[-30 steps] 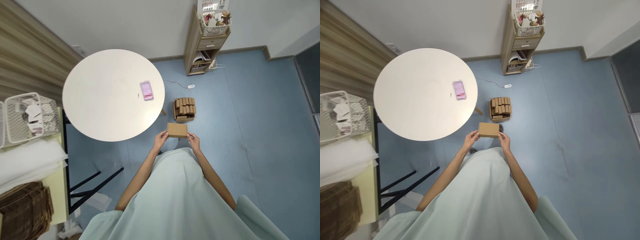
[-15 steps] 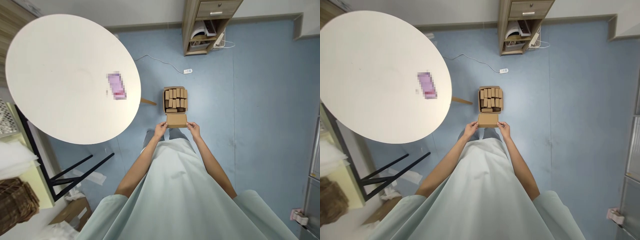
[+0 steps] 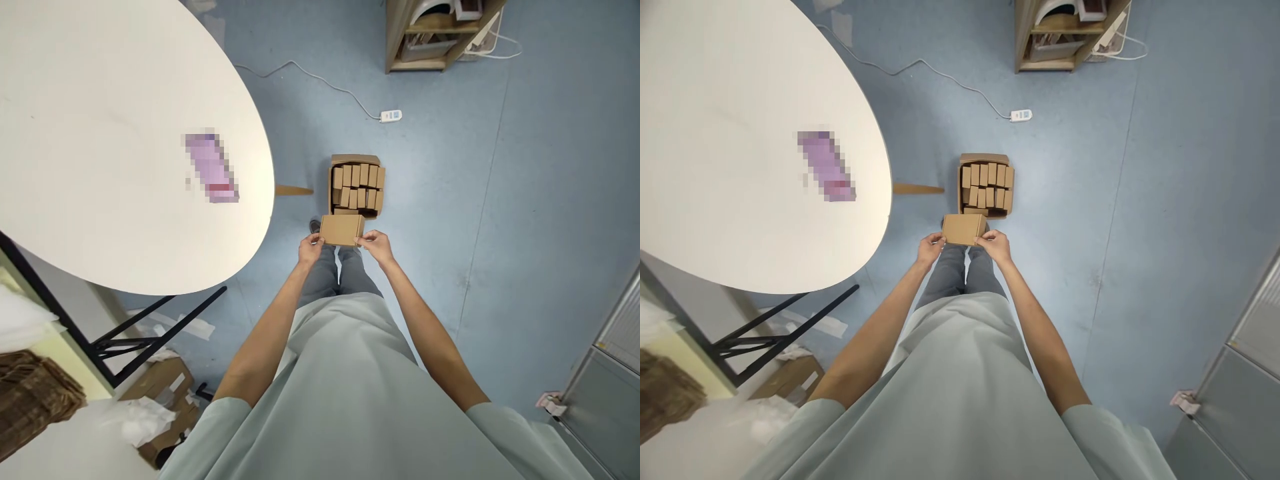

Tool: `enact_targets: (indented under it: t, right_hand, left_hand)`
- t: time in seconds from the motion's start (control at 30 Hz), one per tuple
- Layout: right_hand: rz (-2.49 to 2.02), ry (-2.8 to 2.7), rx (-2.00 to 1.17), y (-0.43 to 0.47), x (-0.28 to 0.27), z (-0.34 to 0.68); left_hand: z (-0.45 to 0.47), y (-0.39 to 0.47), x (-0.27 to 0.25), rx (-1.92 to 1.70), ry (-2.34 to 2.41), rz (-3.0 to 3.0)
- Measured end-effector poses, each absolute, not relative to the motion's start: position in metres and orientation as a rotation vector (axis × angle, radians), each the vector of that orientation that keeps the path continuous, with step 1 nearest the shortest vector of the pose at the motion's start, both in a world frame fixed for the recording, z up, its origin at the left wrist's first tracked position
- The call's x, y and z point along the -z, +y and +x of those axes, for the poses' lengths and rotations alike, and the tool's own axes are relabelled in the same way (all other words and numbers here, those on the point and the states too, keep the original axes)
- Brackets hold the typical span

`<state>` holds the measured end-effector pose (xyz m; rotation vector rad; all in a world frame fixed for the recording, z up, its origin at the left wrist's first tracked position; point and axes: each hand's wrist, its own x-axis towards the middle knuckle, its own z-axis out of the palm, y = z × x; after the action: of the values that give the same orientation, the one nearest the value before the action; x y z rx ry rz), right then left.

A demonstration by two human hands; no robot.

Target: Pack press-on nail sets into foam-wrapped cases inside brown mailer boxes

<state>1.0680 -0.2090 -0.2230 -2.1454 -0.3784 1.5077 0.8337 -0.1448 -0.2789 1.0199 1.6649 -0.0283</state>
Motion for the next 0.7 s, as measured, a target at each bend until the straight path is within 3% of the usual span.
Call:
enact_targets:
  t: [0.2,0.37,0.7]
  right_hand:
    - [-2.364,-0.573,-1.391,-0.169,0.280,1.041]
    - [-2.397,-0.716,-1.210,-0.152,0.358,1.014]
    - [-2.505,-0.689,-1.176,-0.131,0.501,0.985]
  left_hand:
    - [0.855,-0.113,0.330,0.096,1.669,0.913]
    - [0.880,-0.091,0.385,0.058,1.556,0.892]
    - [0.890,-0.074,0.491,0.023,1.472,0.929]
